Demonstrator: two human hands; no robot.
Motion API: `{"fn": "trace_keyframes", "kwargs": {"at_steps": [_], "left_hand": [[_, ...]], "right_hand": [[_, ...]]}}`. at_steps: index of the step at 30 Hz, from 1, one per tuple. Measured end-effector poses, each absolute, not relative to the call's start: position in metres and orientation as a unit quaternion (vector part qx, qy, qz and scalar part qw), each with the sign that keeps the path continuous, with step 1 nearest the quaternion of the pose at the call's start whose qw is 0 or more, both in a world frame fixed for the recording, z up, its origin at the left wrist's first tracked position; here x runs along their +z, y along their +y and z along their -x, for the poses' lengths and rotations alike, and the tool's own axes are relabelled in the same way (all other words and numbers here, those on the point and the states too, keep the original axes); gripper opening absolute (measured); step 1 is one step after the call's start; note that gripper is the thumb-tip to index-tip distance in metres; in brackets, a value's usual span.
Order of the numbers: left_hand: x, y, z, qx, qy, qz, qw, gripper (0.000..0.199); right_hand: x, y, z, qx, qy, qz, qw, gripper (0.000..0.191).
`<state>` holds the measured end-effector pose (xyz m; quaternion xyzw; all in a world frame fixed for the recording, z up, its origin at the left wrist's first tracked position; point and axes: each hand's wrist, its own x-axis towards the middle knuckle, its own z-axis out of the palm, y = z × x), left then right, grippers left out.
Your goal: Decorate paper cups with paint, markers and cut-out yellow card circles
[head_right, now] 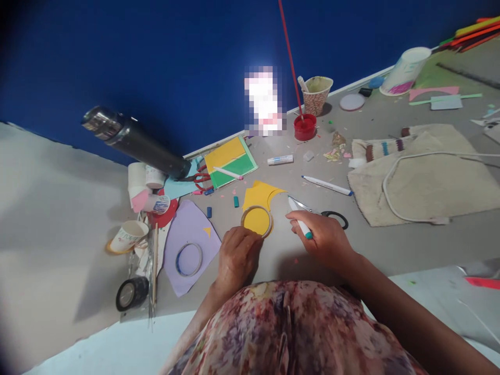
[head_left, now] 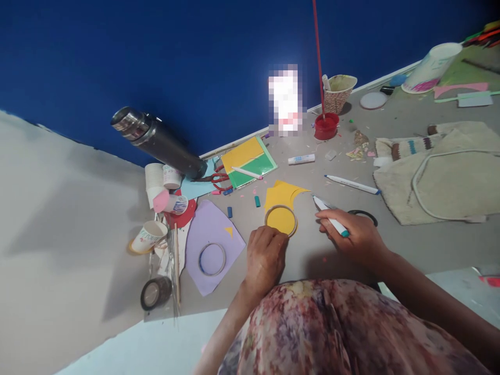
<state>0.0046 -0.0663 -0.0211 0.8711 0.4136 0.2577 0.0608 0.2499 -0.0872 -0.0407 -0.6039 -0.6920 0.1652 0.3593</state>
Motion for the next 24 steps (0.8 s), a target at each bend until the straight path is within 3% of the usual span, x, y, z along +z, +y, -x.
{"fn": "trace_keyframes", "kwargs": {"at_steps": [24], "left_hand": [[-0.0234, -0.0650, -0.0011, 0.280, 0.410, -0.866, 0.063, 0.015]], "right_hand": [[-0.0401, -0.0868, -0.2494, 0.184, -0.687, 0.605, 0.358, 0.025]]}}
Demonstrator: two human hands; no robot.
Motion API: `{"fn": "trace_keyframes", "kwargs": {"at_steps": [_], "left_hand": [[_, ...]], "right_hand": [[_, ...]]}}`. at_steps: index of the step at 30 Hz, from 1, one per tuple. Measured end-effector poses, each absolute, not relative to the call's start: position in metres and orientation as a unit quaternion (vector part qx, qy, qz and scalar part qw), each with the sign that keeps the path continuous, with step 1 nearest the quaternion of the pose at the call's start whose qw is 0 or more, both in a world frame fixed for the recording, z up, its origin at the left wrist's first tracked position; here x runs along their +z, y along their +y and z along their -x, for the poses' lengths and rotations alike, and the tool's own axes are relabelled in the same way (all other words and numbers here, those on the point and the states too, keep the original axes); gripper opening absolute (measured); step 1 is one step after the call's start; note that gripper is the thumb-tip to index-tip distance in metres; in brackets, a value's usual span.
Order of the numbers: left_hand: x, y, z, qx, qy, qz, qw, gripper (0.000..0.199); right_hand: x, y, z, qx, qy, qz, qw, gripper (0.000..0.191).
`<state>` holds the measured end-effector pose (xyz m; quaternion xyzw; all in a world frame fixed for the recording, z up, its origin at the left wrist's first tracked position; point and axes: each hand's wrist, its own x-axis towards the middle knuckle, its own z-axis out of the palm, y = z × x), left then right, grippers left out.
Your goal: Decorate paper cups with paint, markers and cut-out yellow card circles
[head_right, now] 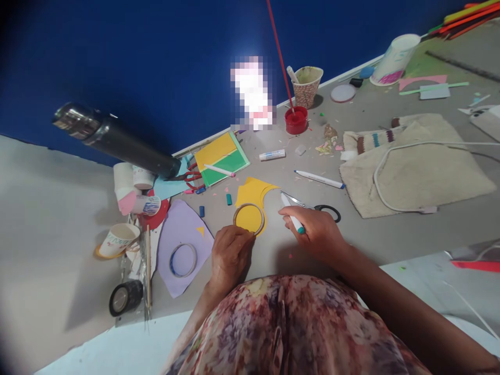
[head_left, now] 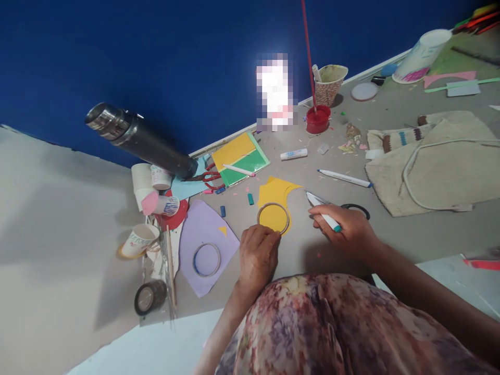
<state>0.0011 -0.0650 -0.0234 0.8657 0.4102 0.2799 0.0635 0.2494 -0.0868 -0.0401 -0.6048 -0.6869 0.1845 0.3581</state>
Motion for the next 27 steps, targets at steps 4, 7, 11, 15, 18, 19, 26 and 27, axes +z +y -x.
{"fn": "trace_keyframes", "kwargs": {"at_steps": [4, 7, 11, 15, 18, 19, 26, 27], "left_hand": [[-0.023, -0.066, -0.001, 0.276, 0.410, -0.867, 0.065, 0.014], [-0.023, -0.067, -0.001, 0.277, 0.411, -0.866, 0.065, 0.014], [-0.026, -0.068, -0.001, 0.278, 0.409, -0.866, 0.065, 0.014], [-0.026, -0.069, -0.002, 0.279, 0.415, -0.863, 0.072, 0.014], [-0.022, -0.073, 0.001, 0.298, 0.421, -0.853, 0.082, 0.015], [-0.021, -0.075, 0.003, 0.308, 0.426, -0.847, 0.085, 0.017], [-0.022, -0.093, 0.029, 0.326, 0.448, -0.824, 0.122, 0.014], [-0.024, -0.095, 0.032, 0.329, 0.446, -0.823, 0.127, 0.014]], "right_hand": [[-0.041, -0.087, -0.249, 0.181, -0.687, 0.608, 0.355, 0.026], [-0.041, -0.087, -0.249, 0.180, -0.686, 0.606, 0.360, 0.026], [-0.040, -0.087, -0.250, 0.192, -0.685, 0.607, 0.353, 0.026], [-0.039, -0.088, -0.250, 0.198, -0.679, 0.610, 0.357, 0.026], [-0.038, -0.090, -0.250, 0.199, -0.679, 0.605, 0.366, 0.026], [-0.037, -0.091, -0.250, 0.201, -0.681, 0.601, 0.367, 0.026], [-0.024, -0.088, -0.247, 0.146, -0.728, 0.580, 0.336, 0.021], [-0.022, -0.087, -0.246, 0.125, -0.743, 0.570, 0.329, 0.019]]}}
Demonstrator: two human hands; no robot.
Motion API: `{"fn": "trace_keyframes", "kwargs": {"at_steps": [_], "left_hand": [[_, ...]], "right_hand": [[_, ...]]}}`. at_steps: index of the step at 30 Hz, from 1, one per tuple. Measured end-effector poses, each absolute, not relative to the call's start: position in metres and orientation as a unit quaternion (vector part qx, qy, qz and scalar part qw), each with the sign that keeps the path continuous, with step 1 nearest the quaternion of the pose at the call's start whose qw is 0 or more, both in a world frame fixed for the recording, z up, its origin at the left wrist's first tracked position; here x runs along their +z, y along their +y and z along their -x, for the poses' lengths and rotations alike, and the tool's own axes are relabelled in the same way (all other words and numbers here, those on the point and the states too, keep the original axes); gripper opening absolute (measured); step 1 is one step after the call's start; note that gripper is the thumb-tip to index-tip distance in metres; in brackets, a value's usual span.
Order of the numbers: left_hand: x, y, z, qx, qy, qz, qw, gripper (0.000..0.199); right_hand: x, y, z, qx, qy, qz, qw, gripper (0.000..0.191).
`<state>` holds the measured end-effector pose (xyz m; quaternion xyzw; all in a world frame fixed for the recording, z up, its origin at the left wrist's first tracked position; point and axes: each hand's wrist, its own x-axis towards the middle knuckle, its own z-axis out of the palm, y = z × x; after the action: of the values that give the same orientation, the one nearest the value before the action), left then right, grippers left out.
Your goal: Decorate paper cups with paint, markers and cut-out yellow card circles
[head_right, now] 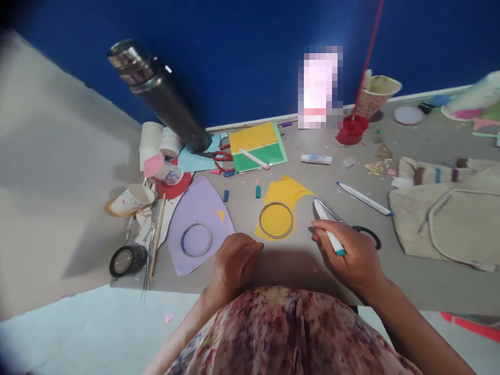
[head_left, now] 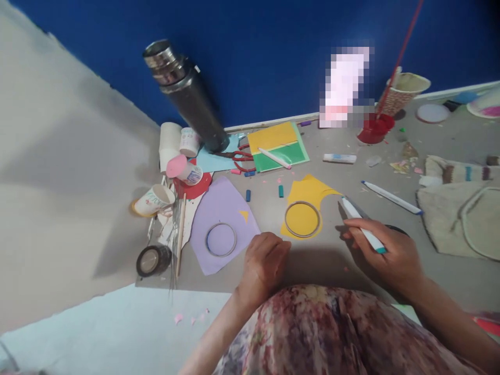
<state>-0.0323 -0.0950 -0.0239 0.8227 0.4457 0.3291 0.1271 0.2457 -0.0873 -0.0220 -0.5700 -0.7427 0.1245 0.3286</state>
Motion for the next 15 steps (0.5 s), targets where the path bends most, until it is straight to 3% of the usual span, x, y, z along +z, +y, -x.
{"fn": "trace_keyframes", "kwargs": {"at_steps": [8, 15], "left_hand": [[-0.029, -0.096, 0.041, 0.309, 0.403, -0.850, 0.138, 0.017], [-0.026, -0.094, 0.034, 0.255, 0.347, -0.891, 0.145, 0.021]], "right_hand": [[-0.005, -0.076, -0.232, 0.047, -0.763, 0.599, 0.238, 0.023], [0.012, -0.067, -0.221, 0.012, -0.753, 0.617, 0.229, 0.028]]}}
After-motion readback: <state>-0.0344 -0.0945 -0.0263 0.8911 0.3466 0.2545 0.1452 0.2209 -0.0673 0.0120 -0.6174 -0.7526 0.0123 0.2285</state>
